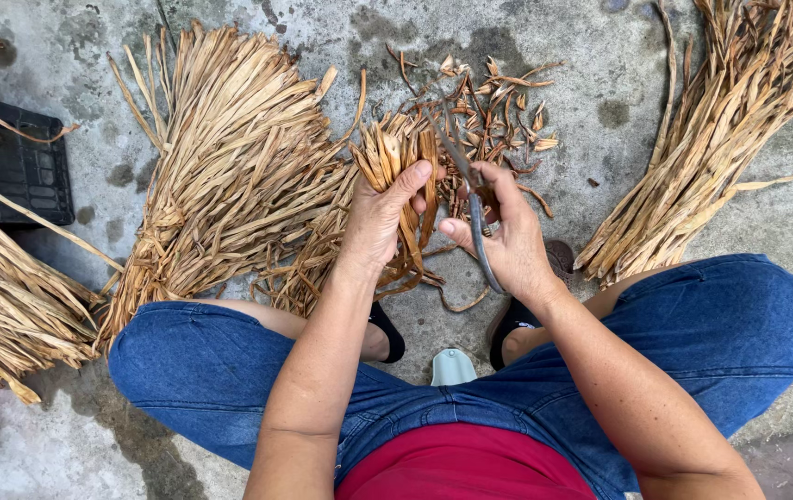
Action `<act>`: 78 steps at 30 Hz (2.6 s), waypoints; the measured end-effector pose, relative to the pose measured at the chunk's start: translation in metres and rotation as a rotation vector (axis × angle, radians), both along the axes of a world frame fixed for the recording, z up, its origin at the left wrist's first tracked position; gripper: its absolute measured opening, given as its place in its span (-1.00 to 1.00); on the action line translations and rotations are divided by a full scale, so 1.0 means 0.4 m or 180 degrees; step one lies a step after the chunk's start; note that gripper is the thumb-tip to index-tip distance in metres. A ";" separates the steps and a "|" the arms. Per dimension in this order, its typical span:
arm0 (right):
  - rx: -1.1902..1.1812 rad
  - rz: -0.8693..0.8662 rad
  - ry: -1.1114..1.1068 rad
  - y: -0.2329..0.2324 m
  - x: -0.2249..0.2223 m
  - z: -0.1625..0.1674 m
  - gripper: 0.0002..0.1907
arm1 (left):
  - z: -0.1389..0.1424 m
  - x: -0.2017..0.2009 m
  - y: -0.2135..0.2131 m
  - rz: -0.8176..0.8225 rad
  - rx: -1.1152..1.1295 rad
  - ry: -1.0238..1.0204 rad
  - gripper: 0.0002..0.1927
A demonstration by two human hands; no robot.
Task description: The person sits cross-legged on a concrete floor and uses shears to trim the ends of dried plant stems. They hold a bundle of stems in one hand and cut the tips with the shears in the other, dropping the trimmed pieces onto the floor.
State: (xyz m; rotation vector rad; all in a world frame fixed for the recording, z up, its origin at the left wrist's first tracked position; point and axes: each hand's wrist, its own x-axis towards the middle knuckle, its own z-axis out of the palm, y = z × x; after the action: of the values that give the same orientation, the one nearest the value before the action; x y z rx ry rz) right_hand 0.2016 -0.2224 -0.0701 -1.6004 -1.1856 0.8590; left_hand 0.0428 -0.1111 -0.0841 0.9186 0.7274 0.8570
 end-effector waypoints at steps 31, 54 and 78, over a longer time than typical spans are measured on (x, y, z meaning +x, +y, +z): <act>0.0195 0.0128 -0.0140 -0.002 -0.025 0.001 -0.24 | 0.002 -0.003 -0.016 0.0416 0.0180 0.0011 -0.77; 0.0192 -0.0096 -0.1597 0.003 -0.049 0.056 -0.16 | -0.020 0.032 -0.054 0.0838 0.0461 0.0507 -0.85; 0.0274 -0.0351 -0.0956 -0.005 -0.046 0.009 -0.36 | -0.014 -0.019 -0.007 0.0208 0.0366 0.0890 -0.81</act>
State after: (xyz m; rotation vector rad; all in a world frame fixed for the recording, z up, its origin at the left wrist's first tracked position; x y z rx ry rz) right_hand 0.1831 -0.2244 -0.0664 -1.7474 -1.3080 0.5011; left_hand 0.0352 -0.1140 -0.0895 1.1369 0.9610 0.8432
